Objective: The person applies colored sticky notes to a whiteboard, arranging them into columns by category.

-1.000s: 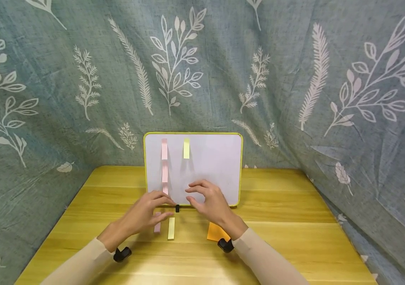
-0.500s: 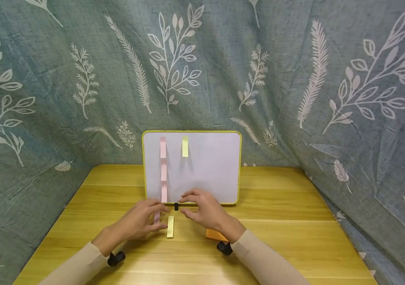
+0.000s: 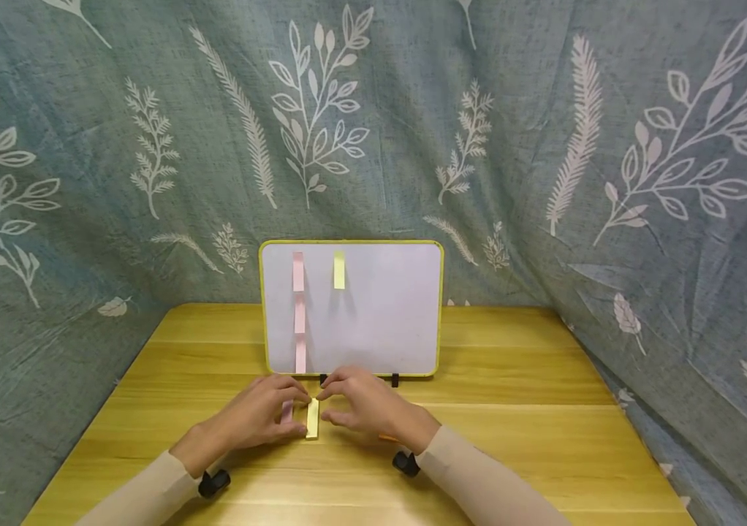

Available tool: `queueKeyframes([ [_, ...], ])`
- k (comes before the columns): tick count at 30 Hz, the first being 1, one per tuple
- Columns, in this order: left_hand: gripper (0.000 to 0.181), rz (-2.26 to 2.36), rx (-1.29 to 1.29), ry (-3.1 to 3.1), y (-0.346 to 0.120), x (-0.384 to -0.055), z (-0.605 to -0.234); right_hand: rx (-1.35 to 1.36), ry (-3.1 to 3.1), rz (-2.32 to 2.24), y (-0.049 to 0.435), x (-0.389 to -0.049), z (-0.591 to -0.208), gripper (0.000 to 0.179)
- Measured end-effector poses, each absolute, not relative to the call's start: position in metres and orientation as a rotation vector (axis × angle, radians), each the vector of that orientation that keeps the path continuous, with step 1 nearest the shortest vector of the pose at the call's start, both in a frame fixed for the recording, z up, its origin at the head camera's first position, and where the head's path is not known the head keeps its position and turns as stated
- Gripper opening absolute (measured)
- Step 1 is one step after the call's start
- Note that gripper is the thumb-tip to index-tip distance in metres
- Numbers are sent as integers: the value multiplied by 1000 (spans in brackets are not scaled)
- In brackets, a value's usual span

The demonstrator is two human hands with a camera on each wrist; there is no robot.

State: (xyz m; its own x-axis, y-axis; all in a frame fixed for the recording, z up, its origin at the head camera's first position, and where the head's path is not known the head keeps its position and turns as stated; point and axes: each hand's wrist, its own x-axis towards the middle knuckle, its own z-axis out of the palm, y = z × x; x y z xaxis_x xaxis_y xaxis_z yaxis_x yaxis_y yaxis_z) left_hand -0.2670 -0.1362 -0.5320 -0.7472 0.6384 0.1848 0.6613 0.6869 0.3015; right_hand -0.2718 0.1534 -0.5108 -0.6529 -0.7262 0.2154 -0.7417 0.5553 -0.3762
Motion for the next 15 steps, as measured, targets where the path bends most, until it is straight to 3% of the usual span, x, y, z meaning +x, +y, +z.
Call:
queueKeyframes([
  [15,41,-518,-1106,-2811,-136,-269,-534,1359,-2830,499,137,-275,-522,33],
])
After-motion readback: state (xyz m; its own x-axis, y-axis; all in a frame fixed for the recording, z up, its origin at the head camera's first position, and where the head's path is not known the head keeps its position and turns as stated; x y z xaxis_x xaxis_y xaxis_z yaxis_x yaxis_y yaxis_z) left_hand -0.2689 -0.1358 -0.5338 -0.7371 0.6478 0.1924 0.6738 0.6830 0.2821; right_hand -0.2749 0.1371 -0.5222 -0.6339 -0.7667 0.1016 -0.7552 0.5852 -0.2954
